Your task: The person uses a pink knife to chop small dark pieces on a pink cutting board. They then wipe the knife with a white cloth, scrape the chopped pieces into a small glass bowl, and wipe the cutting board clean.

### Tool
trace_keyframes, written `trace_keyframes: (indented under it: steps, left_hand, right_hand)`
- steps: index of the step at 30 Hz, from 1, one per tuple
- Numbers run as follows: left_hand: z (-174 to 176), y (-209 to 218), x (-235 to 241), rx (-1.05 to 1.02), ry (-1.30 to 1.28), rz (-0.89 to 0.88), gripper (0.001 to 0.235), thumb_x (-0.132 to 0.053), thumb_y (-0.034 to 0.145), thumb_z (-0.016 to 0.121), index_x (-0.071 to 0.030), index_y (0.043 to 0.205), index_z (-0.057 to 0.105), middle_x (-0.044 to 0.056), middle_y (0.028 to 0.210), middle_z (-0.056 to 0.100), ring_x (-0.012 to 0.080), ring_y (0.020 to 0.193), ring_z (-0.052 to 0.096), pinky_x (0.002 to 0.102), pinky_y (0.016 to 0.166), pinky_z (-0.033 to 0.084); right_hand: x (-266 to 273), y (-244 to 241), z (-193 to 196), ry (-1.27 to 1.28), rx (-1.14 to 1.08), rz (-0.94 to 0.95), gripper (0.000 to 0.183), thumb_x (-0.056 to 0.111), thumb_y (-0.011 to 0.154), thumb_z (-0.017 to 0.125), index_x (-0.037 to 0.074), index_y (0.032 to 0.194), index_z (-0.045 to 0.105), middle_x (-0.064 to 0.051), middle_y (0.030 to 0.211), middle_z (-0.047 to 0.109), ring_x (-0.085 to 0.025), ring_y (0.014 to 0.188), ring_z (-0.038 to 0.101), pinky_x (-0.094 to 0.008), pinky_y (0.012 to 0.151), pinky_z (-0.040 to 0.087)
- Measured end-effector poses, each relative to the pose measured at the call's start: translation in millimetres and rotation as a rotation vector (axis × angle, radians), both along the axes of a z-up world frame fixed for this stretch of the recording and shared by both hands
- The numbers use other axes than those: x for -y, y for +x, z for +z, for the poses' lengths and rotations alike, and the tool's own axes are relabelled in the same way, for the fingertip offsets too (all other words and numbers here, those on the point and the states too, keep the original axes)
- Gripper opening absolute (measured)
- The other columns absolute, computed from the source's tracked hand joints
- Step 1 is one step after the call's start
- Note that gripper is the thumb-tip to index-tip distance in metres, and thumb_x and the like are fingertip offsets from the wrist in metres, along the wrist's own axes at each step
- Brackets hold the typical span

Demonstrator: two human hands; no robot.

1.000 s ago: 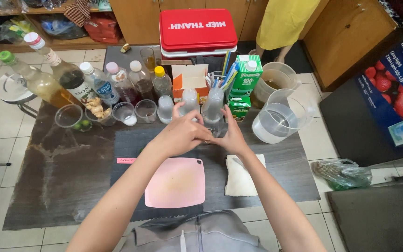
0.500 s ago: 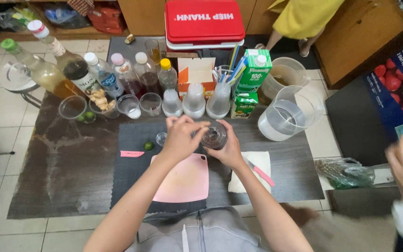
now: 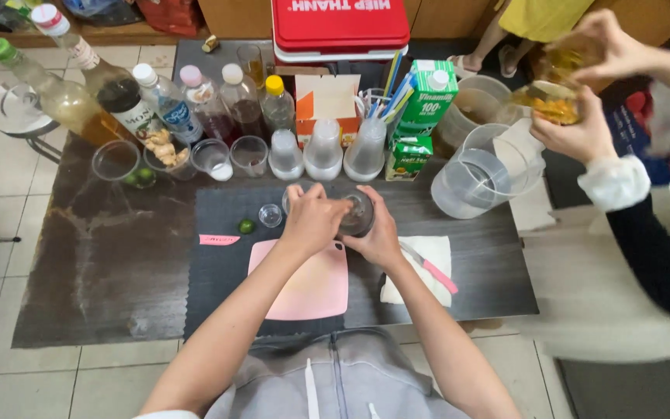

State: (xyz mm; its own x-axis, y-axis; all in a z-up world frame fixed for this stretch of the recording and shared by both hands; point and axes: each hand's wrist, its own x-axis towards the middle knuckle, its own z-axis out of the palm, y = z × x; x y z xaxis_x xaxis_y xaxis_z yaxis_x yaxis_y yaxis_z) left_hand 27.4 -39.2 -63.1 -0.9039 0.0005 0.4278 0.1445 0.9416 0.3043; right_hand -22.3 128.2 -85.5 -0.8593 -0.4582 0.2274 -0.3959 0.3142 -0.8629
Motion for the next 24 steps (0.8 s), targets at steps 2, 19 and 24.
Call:
trace_keyframes:
  steps: [2,19,24]
  left_hand:
    - [12.1,5.2,-2.6,-0.008,0.037,-0.019,0.011,-0.023,0.089,0.071,-0.028,0.095,0.078,-0.006,0.069,0.072,0.0179,0.077,0.058,0.043,0.084,0.031]
    - [1.1,-3.6,-7.4,0.081,0.068,-0.001,0.011,-0.025,0.092,0.069,-0.027,0.095,0.079,-0.006,0.061,0.066,0.0189,0.075,0.059,0.044,0.086,0.03]
    - [10.9,-0.6,-13.4,0.079,0.09,-0.024,0.011,-0.021,0.092,0.069,-0.024,0.096,0.079,-0.004,0.059,0.065,0.0183,0.074,0.058,0.042,0.085,0.028]
  right_hand:
    - [1.8,1.1,-2.2,0.003,0.003,-0.001,0.103,0.011,0.054,0.093,0.014,0.145,0.045,-0.011,0.147,0.054,-0.035,0.138,0.05,-0.048,0.119,0.04]
    - [4.0,5.8,5.6,0.029,0.077,-0.022,0.104,0.014,0.055,0.091,0.019,0.147,0.043,-0.007,0.15,0.051,-0.032,0.141,0.048,-0.046,0.12,0.04]
    - [2.1,2.4,-0.4,0.001,0.094,-0.024,0.105,0.018,0.056,0.095,0.017,0.147,0.043,-0.011,0.15,0.051,-0.037,0.138,0.049,-0.05,0.119,0.04]
